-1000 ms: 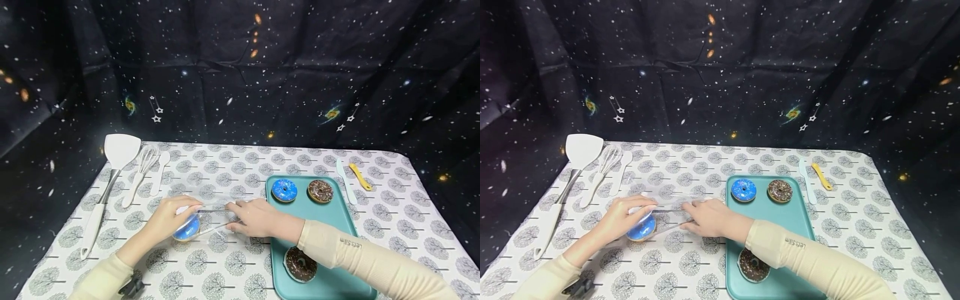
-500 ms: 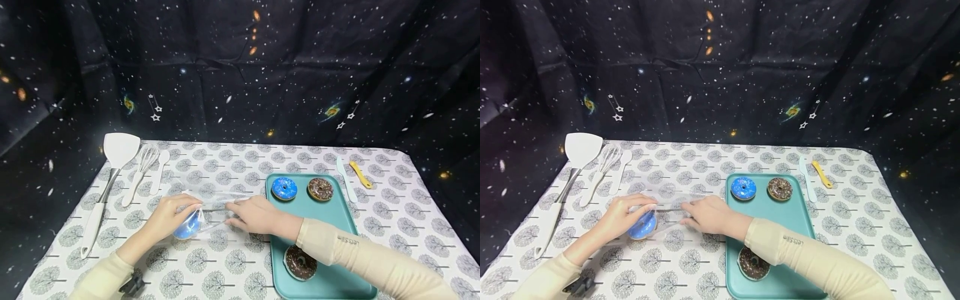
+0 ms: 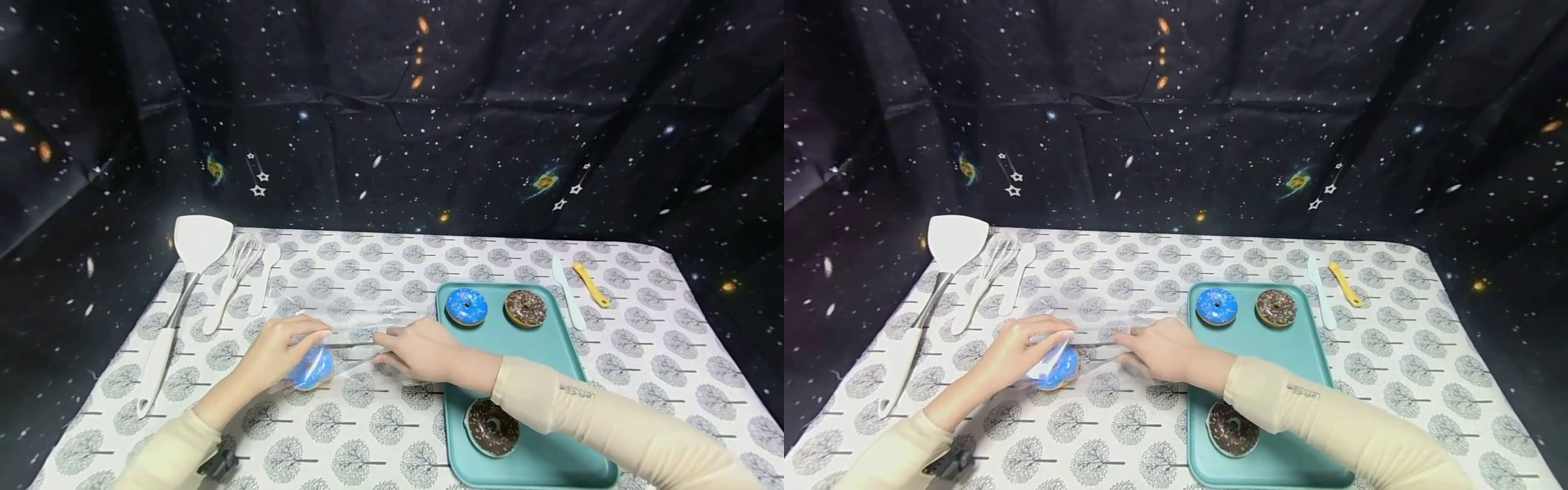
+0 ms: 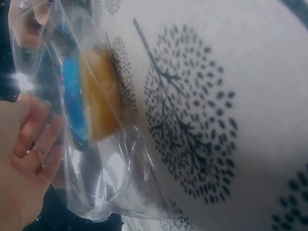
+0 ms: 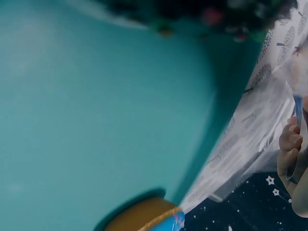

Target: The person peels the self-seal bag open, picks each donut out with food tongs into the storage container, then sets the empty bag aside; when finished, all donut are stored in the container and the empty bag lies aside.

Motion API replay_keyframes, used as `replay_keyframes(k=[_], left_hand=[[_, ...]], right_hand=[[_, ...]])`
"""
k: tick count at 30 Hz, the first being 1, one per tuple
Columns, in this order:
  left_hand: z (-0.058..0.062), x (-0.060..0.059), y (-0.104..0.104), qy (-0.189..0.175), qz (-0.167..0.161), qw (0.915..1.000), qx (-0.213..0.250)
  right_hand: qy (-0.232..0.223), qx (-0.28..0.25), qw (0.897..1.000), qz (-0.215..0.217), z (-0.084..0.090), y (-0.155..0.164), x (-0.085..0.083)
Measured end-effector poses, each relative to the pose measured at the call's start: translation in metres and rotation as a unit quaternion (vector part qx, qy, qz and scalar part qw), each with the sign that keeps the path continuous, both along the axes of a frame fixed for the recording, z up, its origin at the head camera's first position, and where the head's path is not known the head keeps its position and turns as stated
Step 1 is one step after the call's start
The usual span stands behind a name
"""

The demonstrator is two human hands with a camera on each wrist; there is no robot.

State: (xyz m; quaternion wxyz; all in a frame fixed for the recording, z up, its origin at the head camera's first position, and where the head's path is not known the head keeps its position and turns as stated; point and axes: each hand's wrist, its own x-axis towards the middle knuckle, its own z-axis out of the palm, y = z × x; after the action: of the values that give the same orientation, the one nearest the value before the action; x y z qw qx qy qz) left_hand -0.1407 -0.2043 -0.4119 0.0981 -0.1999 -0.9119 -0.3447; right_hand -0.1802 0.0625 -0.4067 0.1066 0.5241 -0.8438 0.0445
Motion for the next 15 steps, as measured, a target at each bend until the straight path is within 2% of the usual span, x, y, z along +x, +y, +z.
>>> replay_keyframes(k=[7, 15], left_hand=[[0.0, 0.001, 0.0, -0.003, 0.001, 1.0, -0.005], [0.001, 0.002, -0.005, -0.008, -0.008, 0.9999, -0.006]], right_hand=[[0.039, 0.004, 0.999, -0.002, 0.011, 0.022, 0.0], [0.033, -0.02, 0.999, -0.02, 0.013, 0.073, 0.002]])
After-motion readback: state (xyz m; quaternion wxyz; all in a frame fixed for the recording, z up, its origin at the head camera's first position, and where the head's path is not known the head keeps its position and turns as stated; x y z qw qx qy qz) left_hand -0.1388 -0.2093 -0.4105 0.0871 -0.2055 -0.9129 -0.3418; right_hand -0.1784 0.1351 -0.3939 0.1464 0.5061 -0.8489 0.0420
